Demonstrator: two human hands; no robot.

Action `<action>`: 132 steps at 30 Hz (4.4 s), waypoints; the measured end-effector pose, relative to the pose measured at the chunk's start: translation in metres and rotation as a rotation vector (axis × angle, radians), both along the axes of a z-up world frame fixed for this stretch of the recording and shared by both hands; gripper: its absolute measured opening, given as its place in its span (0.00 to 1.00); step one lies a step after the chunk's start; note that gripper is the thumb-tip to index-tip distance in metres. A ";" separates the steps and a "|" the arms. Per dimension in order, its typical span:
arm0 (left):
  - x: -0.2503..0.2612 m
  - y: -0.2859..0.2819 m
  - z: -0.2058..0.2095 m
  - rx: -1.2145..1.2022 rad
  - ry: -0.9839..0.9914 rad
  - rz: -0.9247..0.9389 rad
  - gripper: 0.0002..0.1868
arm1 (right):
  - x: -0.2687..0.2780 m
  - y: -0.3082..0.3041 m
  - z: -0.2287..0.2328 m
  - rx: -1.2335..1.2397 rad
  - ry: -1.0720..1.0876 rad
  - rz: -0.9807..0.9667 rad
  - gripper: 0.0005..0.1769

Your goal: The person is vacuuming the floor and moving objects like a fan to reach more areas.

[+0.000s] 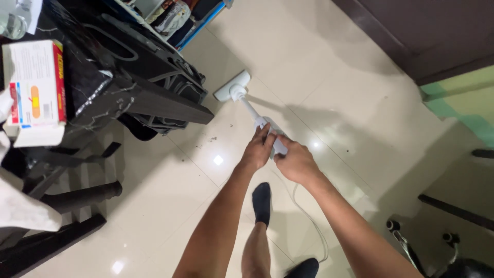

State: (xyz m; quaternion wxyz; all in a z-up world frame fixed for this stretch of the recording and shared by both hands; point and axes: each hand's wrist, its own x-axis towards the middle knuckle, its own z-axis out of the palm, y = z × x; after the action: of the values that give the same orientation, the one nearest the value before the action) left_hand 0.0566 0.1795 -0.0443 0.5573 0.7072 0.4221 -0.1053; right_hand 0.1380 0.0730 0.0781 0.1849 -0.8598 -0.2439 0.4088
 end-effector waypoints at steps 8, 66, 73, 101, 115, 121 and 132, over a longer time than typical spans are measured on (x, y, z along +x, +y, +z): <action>0.014 0.073 -0.025 0.031 -0.056 0.032 0.37 | 0.014 0.075 -0.020 0.044 -0.011 -0.011 0.37; 0.042 0.113 -0.035 0.069 -0.017 -0.071 0.37 | 0.040 0.098 -0.057 0.108 -0.017 -0.003 0.38; 0.038 0.113 -0.059 0.027 -0.013 -0.080 0.36 | 0.033 0.092 -0.062 0.112 0.041 -0.039 0.39; 0.009 -0.079 0.006 0.016 -0.015 -0.130 0.39 | 0.007 -0.093 -0.004 0.116 -0.032 -0.067 0.36; 0.056 0.114 -0.048 0.142 -0.115 -0.101 0.36 | 0.058 0.109 -0.018 0.018 -0.026 0.017 0.39; 0.054 0.159 -0.032 0.089 -0.060 -0.098 0.36 | 0.055 0.150 -0.031 0.016 -0.036 0.070 0.39; 0.051 0.153 -0.060 0.123 -0.096 -0.088 0.33 | 0.049 0.147 -0.018 -0.047 0.008 0.061 0.40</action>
State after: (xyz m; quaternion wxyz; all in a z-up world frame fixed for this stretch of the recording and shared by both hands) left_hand 0.1075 0.3327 -0.1045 0.5272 0.7624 0.3689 -0.0695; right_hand 0.1872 0.2201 0.0603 0.1532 -0.8543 -0.2599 0.4233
